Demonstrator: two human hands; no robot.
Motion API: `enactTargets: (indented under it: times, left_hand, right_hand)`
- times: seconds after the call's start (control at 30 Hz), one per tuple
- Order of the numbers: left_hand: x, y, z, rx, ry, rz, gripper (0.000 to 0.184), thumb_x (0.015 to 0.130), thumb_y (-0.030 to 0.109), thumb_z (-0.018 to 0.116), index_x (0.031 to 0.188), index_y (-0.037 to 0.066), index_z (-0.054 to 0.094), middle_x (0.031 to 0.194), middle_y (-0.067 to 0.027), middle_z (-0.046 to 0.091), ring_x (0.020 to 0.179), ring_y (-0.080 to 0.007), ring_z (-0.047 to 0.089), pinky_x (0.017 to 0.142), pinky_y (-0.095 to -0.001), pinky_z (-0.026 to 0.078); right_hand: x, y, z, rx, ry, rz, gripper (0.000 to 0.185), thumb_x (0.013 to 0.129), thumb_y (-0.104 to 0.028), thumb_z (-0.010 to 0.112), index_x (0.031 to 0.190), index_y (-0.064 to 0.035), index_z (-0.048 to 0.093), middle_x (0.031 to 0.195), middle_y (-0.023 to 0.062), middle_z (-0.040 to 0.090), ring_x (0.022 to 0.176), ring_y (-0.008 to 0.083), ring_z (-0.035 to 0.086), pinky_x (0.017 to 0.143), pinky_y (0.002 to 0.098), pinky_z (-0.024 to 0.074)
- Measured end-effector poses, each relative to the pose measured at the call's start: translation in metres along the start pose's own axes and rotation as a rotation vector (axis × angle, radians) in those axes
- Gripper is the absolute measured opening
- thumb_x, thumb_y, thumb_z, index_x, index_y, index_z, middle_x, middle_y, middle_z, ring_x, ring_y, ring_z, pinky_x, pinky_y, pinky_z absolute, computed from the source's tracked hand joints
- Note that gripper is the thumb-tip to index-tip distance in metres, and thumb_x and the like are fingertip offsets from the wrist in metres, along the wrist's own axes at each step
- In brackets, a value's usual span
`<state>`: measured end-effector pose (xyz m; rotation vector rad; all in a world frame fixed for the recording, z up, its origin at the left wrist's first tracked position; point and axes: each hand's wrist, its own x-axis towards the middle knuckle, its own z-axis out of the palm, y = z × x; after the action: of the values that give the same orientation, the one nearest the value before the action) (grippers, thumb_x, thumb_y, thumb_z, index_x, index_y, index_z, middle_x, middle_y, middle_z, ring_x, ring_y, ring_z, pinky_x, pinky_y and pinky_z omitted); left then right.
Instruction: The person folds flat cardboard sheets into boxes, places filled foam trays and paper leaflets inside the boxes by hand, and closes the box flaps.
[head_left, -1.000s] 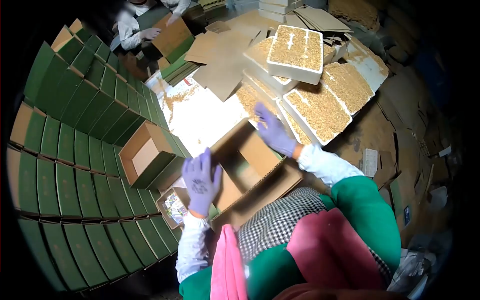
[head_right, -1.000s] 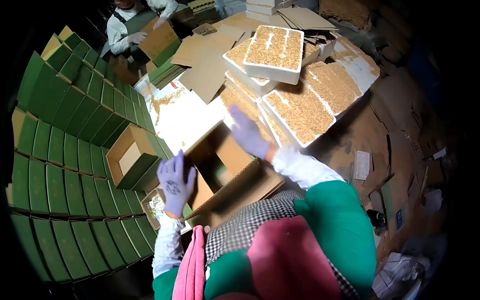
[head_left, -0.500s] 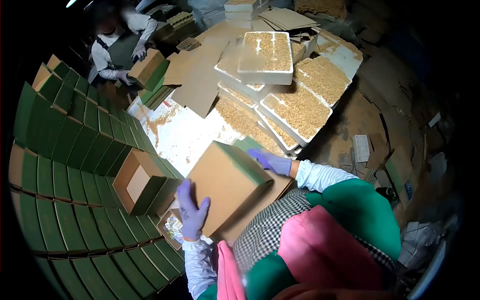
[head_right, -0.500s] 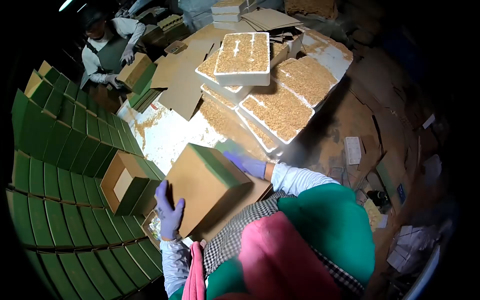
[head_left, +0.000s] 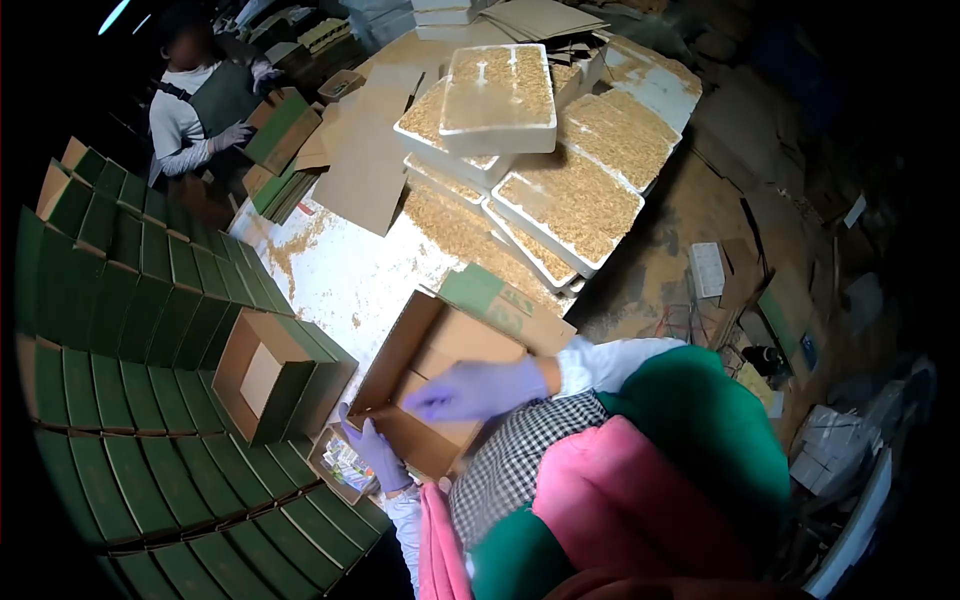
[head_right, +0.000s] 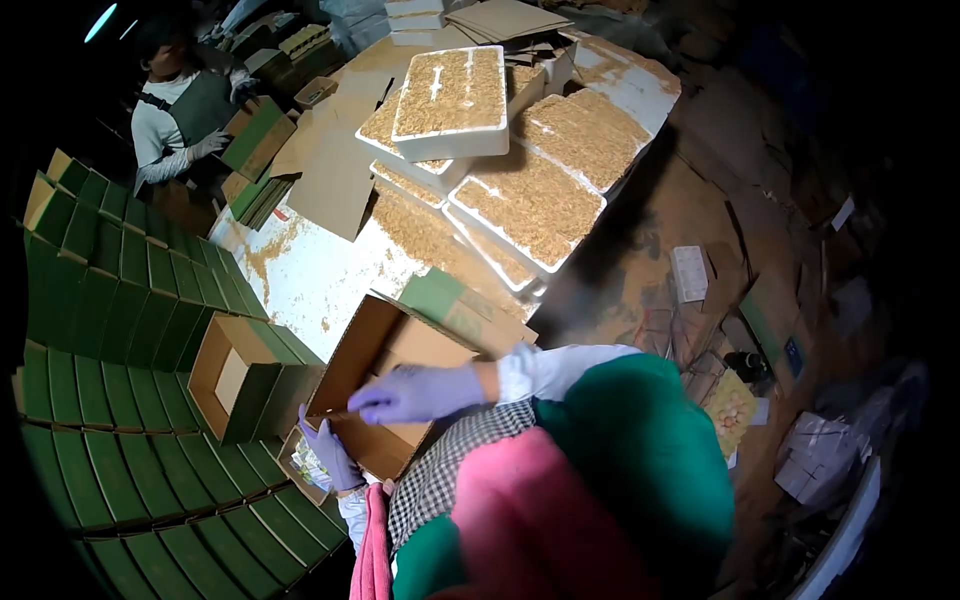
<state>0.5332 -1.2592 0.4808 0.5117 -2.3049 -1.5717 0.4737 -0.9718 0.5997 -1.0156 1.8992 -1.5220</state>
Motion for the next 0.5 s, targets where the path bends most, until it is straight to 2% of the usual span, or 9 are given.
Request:
enactTargets:
  times: [0.07, 0.1, 0.13, 0.17, 0.23, 0.3, 0.37, 0.43, 0.5]
  left_hand:
    - [0.009, -0.012, -0.008, -0.259, 0.022, -0.184, 0.056, 0.087, 0.000, 0.048, 0.142, 0.003, 0.041, 0.132, -0.0155, 0.051, 0.116, -0.0234, 0.053, 0.095, -0.0299, 0.045]
    - [0.010, -0.021, -0.010, -0.427, 0.046, -0.214, 0.056, 0.086, -0.001, 0.048, 0.141, 0.004, 0.041, 0.128, -0.0138, 0.054, 0.108, -0.0215, 0.059, 0.088, -0.0267, 0.050]
    - [0.012, -0.031, -0.010, -0.395, 0.067, -0.204, 0.057, 0.090, -0.001, 0.047, 0.146, 0.005, 0.037, 0.128, -0.0154, 0.057, 0.106, -0.0211, 0.060, 0.088, -0.0274, 0.050]
    - [0.003, -0.003, 0.000, -0.314, 0.083, -0.219, 0.057, 0.089, -0.001, 0.047, 0.145, 0.004, 0.037, 0.129, -0.0157, 0.056, 0.108, -0.0218, 0.060, 0.089, -0.0280, 0.050]
    - [0.004, 0.037, 0.025, -0.199, 0.097, -0.244, 0.056, 0.089, 0.000, 0.047, 0.144, 0.004, 0.038, 0.128, -0.0139, 0.056, 0.099, -0.0184, 0.057, 0.081, -0.0262, 0.048]
    - [0.012, 0.048, 0.042, -0.145, 0.109, -0.253, 0.055, 0.089, 0.001, 0.046, 0.143, 0.003, 0.040, 0.122, -0.0095, 0.056, 0.078, -0.0104, 0.053, 0.062, -0.0216, 0.044]
    - [0.022, 0.026, 0.047, -0.135, 0.123, -0.168, 0.055, 0.089, 0.002, 0.047, 0.144, 0.003, 0.039, 0.120, -0.0081, 0.057, 0.072, -0.0086, 0.051, 0.058, -0.0214, 0.042]
    - [0.031, 0.029, 0.042, -0.135, 0.098, -0.218, 0.056, 0.089, 0.002, 0.045, 0.145, 0.003, 0.038, 0.117, -0.0071, 0.059, 0.067, -0.0071, 0.049, 0.055, -0.0210, 0.041]
    - [0.038, 0.034, 0.041, -0.154, 0.082, -0.263, 0.057, 0.089, 0.003, 0.044, 0.145, 0.004, 0.037, 0.116, -0.0065, 0.059, 0.064, -0.0063, 0.047, 0.053, -0.0210, 0.040]
  right_hand:
    - [-0.068, 0.034, -0.066, -0.162, 0.833, -0.024, 0.047, 0.091, -0.022, 0.066, 0.132, -0.0026, 0.053, 0.130, 0.0159, 0.060, 0.109, 0.0248, 0.063, 0.101, 0.0364, 0.0454]
    - [-0.108, 0.046, -0.098, -0.354, 1.235, 0.175, 0.055, 0.089, -0.022, 0.069, 0.134, 0.0022, 0.049, 0.133, 0.0198, 0.057, 0.116, 0.0283, 0.059, 0.104, 0.0373, 0.0431]
    - [-0.151, 0.095, -0.134, -0.447, 1.514, 0.203, 0.067, 0.088, -0.025, 0.071, 0.140, 0.0060, 0.041, 0.141, 0.0211, 0.048, 0.129, 0.0293, 0.049, 0.106, 0.0378, 0.0398]
    - [-0.200, 0.199, -0.170, -0.156, 1.789, 0.279, 0.079, 0.088, -0.036, 0.072, 0.144, 0.0046, 0.035, 0.146, 0.0197, 0.041, 0.135, 0.0290, 0.040, 0.105, 0.0365, 0.0393]
    - [-0.217, 0.218, -0.176, 0.736, 1.564, 0.573, 0.084, 0.083, -0.046, 0.076, 0.140, 0.0040, 0.039, 0.135, 0.0131, 0.045, 0.118, 0.0246, 0.045, 0.095, 0.0318, 0.0423]
    - [-0.204, 0.242, -0.183, 0.848, 1.496, 0.495, 0.071, 0.082, -0.047, 0.077, 0.125, 0.0044, 0.055, 0.110, 0.0084, 0.058, 0.091, 0.0183, 0.054, 0.076, 0.0279, 0.0455]
    - [-0.201, 0.255, -0.171, 0.709, 1.535, 0.336, 0.055, 0.083, -0.044, 0.077, 0.109, 0.0022, 0.063, 0.089, 0.0031, 0.060, 0.070, 0.0132, 0.052, 0.062, 0.0266, 0.0416]
    - [-0.204, 0.249, -0.152, 0.583, 1.594, 0.255, 0.040, 0.085, -0.040, 0.075, 0.095, -0.0012, 0.069, 0.071, -0.0019, 0.060, 0.053, 0.0093, 0.048, 0.050, 0.0262, 0.0365]
    - [-0.208, 0.193, -0.125, 0.697, 1.626, 0.215, 0.043, 0.089, -0.034, 0.071, 0.114, 0.0004, 0.063, 0.096, 0.0056, 0.066, 0.077, 0.0159, 0.062, 0.067, 0.0289, 0.0498]
